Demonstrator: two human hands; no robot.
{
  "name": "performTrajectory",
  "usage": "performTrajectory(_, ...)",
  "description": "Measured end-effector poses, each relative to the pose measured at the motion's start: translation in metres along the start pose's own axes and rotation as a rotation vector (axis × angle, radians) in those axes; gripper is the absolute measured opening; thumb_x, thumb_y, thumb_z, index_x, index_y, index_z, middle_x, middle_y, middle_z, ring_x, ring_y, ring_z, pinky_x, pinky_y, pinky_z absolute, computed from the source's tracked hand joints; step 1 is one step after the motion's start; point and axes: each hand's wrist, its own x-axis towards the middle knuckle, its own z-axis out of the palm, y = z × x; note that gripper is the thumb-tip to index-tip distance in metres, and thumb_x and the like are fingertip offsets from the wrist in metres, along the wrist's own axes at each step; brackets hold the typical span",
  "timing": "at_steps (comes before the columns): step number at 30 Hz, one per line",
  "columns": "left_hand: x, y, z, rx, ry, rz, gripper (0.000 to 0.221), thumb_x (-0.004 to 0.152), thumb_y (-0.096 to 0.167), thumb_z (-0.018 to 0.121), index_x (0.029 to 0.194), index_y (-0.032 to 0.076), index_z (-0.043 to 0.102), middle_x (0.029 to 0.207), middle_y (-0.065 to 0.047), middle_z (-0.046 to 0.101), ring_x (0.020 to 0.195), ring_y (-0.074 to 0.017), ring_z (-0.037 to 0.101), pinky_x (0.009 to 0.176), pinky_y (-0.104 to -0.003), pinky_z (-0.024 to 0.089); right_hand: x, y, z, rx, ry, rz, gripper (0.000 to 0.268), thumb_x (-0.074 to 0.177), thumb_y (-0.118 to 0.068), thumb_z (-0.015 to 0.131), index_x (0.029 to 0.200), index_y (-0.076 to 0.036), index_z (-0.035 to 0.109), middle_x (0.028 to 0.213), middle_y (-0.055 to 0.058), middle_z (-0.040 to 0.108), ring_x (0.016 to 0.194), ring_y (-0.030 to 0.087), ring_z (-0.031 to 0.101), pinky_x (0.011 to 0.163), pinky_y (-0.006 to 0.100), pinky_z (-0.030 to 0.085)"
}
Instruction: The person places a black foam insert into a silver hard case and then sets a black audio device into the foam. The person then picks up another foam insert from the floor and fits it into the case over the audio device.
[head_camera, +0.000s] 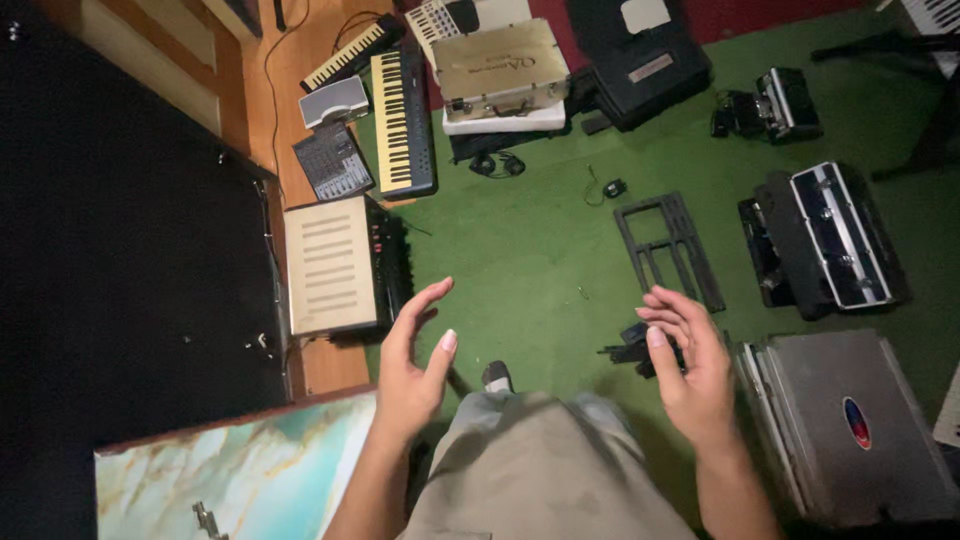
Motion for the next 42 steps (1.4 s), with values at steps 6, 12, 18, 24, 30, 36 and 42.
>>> performTrajectory(6,0.062,-0.012,-0.015,-0.001,-0.033,0.012,0.053,0.092,0.007,0.061,0.144,0.001,0.052,0.149,-0.016,0.059,0.142,-0.0285,0.053,0.118,-0.041,0.040,0.048,0.004,0.025,0.018,0.018,0.046,0.043,0.101,-0.001,0.054,0.143,0.005,0.049,0.134,0.017,0.062,0.123,0.023,0.062,0.106,0.035,0.048)
performTrajectory(12,0.117,-0.021,0.001,0.016,-0.022,-0.025,0.052,0.092,0.006,0.062,0.142,0.002,0.054,0.148,-0.015,0.061,0.141,-0.0281,0.055,0.117,-0.041,0.041,0.108,0.021,0.024,-0.012,0.020,0.042,0.043,0.101,-0.002,0.055,0.143,0.005,0.050,0.133,0.017,0.062,0.121,0.022,0.063,0.105,0.035,0.049)
performTrajectory(18,0.187,-0.025,0.033,0.023,0.007,-0.031,0.050,0.092,0.007,0.062,0.141,0.002,0.056,0.146,-0.014,0.063,0.139,-0.0279,0.057,0.115,-0.041,0.044,0.182,0.040,0.009,-0.009,0.029,0.031,0.042,0.102,-0.002,0.055,0.142,0.006,0.050,0.133,0.017,0.064,0.120,0.021,0.064,0.108,0.035,0.048)
performTrajectory(24,0.263,-0.018,0.078,0.014,-0.008,0.020,0.050,0.092,0.008,0.062,0.141,0.002,0.055,0.147,-0.014,0.062,0.139,-0.0278,0.057,0.114,-0.041,0.044,0.251,0.048,-0.031,-0.055,0.034,0.010,0.043,0.099,-0.002,0.057,0.141,0.005,0.051,0.130,0.015,0.065,0.117,0.019,0.065,0.105,0.033,0.048)
performTrajectory(30,0.318,-0.013,0.117,-0.037,-0.073,0.055,0.049,0.093,0.008,0.061,0.142,0.001,0.055,0.147,-0.015,0.062,0.141,-0.0281,0.056,0.117,-0.041,0.042,0.287,0.051,-0.061,-0.124,0.110,-0.010,0.039,0.100,-0.001,0.057,0.139,0.004,0.054,0.128,0.015,0.067,0.118,0.019,0.066,0.105,0.032,0.050)
performTrajectory(36,0.373,-0.019,0.149,-0.065,-0.219,0.078,0.048,0.093,0.008,0.061,0.140,0.002,0.056,0.147,-0.016,0.062,0.141,-0.0289,0.056,0.116,-0.042,0.043,0.306,0.058,-0.074,-0.116,0.214,0.063,0.040,0.100,-0.002,0.057,0.140,0.004,0.054,0.129,0.015,0.066,0.117,0.019,0.066,0.102,0.031,0.050)
performTrajectory(42,0.445,-0.034,0.193,-0.148,-0.449,0.121,0.045,0.095,0.009,0.060,0.140,0.002,0.056,0.145,-0.016,0.063,0.139,-0.0290,0.057,0.115,-0.042,0.044,0.316,0.061,-0.071,-0.193,0.439,0.186,0.039,0.102,-0.009,0.056,0.139,0.003,0.055,0.130,0.012,0.067,0.119,0.019,0.066,0.098,0.031,0.051)
